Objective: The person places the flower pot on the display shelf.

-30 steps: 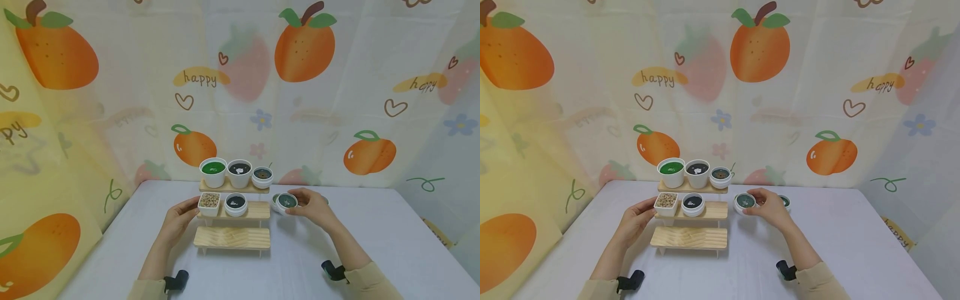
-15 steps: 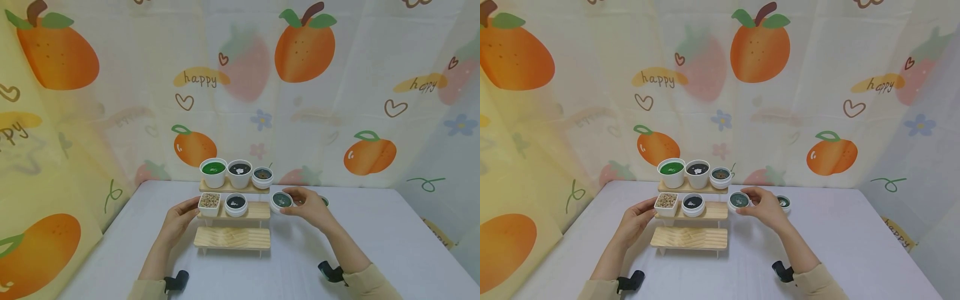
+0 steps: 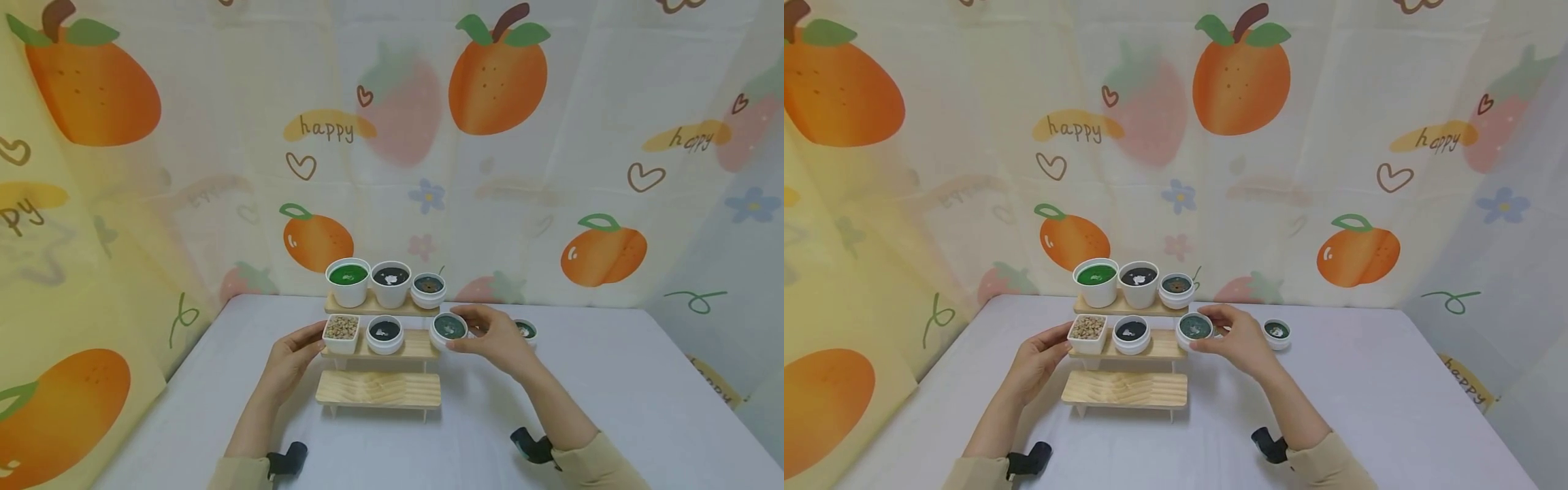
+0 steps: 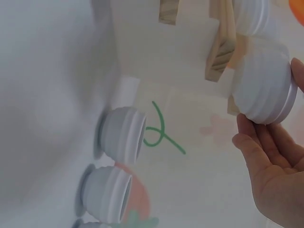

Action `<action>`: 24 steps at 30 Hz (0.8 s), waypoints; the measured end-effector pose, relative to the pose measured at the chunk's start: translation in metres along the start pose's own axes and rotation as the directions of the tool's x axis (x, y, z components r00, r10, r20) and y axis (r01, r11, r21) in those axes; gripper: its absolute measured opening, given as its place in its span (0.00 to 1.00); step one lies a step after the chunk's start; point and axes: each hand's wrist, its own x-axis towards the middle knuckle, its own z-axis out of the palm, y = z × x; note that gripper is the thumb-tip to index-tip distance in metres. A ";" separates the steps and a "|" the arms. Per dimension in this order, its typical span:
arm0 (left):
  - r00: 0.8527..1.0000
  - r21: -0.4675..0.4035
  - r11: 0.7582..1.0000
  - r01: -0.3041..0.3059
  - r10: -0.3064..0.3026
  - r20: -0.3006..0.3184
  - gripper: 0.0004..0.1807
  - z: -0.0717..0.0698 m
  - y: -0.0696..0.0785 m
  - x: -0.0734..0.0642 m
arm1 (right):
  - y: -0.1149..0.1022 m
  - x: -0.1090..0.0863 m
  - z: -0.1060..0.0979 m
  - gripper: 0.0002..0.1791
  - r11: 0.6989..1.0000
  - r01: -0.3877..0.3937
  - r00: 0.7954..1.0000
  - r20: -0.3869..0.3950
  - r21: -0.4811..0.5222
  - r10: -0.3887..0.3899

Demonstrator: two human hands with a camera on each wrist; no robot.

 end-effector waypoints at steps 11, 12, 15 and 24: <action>1.000 0.018 1.000 0.001 -0.001 0.004 0.29 -0.001 -0.001 0.000 | -0.006 0.003 0.014 0.33 1.000 -0.011 1.000 0.000 0.011 0.011; 1.000 0.018 1.000 0.001 -0.001 0.005 0.29 -0.001 -0.001 0.000 | -0.006 0.004 0.015 0.33 1.000 -0.010 1.000 0.001 0.013 0.010; 1.000 0.019 1.000 0.001 -0.002 0.006 0.29 -0.001 -0.001 0.000 | -0.007 0.004 0.018 0.33 1.000 -0.007 1.000 0.001 0.012 0.007; 1.000 0.020 1.000 0.009 -0.009 0.002 0.29 -0.001 -0.001 0.000 | -0.008 0.005 0.024 0.32 1.000 -0.006 1.000 -0.008 -0.003 0.006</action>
